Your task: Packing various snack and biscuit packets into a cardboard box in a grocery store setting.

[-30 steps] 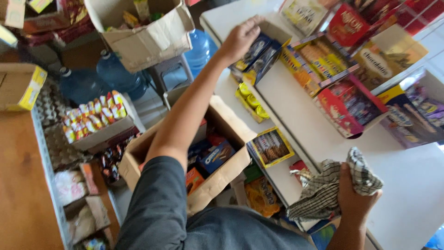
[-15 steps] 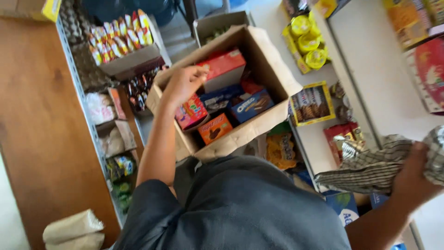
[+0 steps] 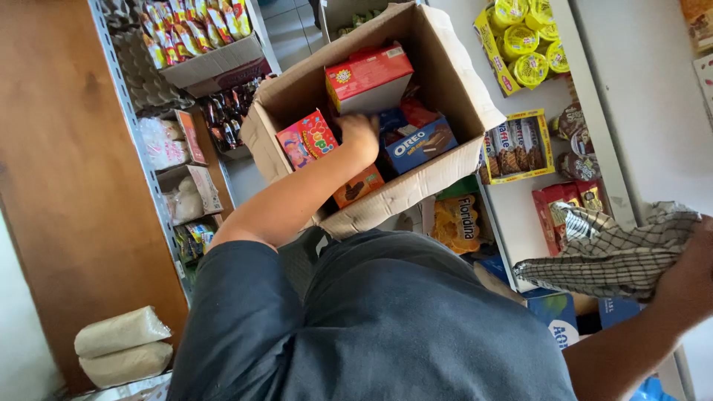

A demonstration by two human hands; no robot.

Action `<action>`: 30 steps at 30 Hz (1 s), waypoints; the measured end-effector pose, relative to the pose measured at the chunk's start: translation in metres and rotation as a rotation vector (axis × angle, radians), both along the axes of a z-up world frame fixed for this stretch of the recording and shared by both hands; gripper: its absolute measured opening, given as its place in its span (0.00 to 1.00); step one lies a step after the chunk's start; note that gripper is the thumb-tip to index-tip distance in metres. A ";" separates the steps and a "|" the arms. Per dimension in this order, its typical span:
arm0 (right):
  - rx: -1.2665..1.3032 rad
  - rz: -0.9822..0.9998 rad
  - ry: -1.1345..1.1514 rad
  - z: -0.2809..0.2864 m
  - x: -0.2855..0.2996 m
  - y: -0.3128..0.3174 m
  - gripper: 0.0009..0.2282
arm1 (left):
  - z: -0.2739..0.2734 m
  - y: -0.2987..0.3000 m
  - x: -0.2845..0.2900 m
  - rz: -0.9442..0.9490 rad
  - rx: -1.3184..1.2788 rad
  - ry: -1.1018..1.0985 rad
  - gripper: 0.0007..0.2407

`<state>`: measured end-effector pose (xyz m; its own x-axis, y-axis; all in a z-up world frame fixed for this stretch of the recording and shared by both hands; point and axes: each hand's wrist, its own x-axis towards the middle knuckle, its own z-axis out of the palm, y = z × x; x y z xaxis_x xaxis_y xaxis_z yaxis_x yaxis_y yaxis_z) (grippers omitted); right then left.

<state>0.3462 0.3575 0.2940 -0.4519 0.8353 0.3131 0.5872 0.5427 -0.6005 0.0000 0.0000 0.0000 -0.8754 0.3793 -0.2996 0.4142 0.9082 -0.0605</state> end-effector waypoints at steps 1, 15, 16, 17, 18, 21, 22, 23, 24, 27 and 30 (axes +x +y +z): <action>-0.064 -0.045 0.009 0.004 0.000 -0.003 0.13 | -0.013 0.000 -0.002 0.048 -0.058 0.037 0.20; -0.018 0.118 0.215 -0.006 0.006 0.003 0.10 | 0.151 -0.052 -0.025 -0.143 0.315 -0.212 0.09; -0.013 0.129 0.233 -0.005 0.005 0.003 0.10 | 0.169 -0.058 -0.031 -0.136 0.375 -0.279 0.09; -0.007 0.125 0.243 -0.006 0.005 0.005 0.10 | 0.196 -0.063 -0.022 -0.143 0.378 -0.270 0.09; -0.035 0.125 0.286 -0.007 0.005 0.006 0.10 | 0.223 -0.069 -0.012 -0.003 0.742 -0.579 0.12; -0.020 0.221 0.312 -0.037 0.019 0.017 0.09 | 0.282 -0.067 0.020 0.086 1.340 -1.118 0.22; 0.017 0.315 0.281 -0.049 0.023 0.037 0.09 | 0.295 -0.063 0.033 0.035 1.564 -1.361 0.26; 0.055 0.407 0.250 -0.027 -0.016 0.014 0.11 | 0.296 -0.054 0.045 0.021 1.557 -1.365 0.26; 0.093 0.499 0.217 -0.006 -0.050 -0.017 0.12 | 0.296 -0.045 0.056 -0.077 1.612 -1.366 0.27; 0.211 0.772 0.102 0.077 -0.118 -0.107 0.19 | 0.286 -0.022 0.084 -0.275 1.664 -1.319 0.27; 0.273 0.945 0.110 0.100 -0.159 -0.164 0.24 | 0.248 -0.002 0.108 -0.256 1.749 -1.433 0.28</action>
